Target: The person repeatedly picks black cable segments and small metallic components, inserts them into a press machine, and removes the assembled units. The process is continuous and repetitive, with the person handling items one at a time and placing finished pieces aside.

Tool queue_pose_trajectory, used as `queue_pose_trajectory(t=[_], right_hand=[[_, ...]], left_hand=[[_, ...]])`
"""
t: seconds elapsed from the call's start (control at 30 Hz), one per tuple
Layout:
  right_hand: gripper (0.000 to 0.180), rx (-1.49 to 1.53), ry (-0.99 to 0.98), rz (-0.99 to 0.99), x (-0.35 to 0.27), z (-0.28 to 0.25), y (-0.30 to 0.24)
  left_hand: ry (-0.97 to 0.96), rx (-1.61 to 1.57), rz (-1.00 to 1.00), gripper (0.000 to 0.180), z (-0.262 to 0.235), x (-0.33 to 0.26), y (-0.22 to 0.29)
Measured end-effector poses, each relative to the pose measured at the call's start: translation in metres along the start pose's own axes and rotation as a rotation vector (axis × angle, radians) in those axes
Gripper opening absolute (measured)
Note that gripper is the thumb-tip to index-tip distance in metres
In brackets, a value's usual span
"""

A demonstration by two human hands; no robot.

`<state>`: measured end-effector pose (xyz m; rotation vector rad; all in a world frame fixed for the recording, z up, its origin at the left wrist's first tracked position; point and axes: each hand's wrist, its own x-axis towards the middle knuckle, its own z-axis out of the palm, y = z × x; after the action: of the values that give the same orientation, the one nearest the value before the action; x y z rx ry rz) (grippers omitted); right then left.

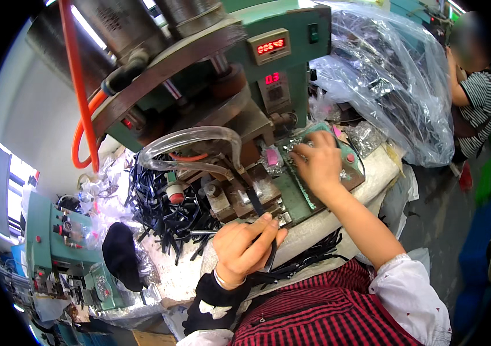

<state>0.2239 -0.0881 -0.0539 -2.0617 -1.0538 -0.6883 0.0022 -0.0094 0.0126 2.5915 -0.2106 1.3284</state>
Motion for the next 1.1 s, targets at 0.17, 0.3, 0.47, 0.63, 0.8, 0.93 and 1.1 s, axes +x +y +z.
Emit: queue_pose_trajectory(t=[0.17, 0.3, 0.47, 0.63, 0.8, 0.93, 1.1], right_hand=[[0.007, -0.145, -0.124, -0.075, -0.013, 0.010, -0.001], [0.010, 0.290, 0.020, 0.229, -0.047, -0.028, 0.036], [0.017, 0.827, 0.067, 0.625, -0.059, -0.012, 0.049], [0.017, 0.840, -0.012, 0.573, -0.028, -0.002, -0.003], [0.013, 0.555, 0.010, 0.386, -0.045, -0.026, 0.026], [0.016, 0.859, -0.230, 0.635, -0.047, -0.066, 0.013], [0.017, 0.710, -0.181, 0.020, 0.009, -0.062, -0.059]], left_hand=[[-0.139, 0.177, -0.057, 0.025, -0.056, -0.029, 0.021], [0.199, 0.621, -0.370, 0.018, -0.111, -0.080, 0.011], [0.016, 0.400, -0.729, 0.022, -0.111, -0.095, -0.028], [-0.438, 0.547, -0.744, 0.018, -0.045, -0.115, -0.045], [0.022, 0.378, -0.755, 0.010, -0.063, -0.125, -0.062], [0.259, 0.073, -1.029, 0.009, -0.089, -0.111, -0.056], [0.287, -0.245, -1.114, 0.015, -0.071, -0.078, -0.051]])
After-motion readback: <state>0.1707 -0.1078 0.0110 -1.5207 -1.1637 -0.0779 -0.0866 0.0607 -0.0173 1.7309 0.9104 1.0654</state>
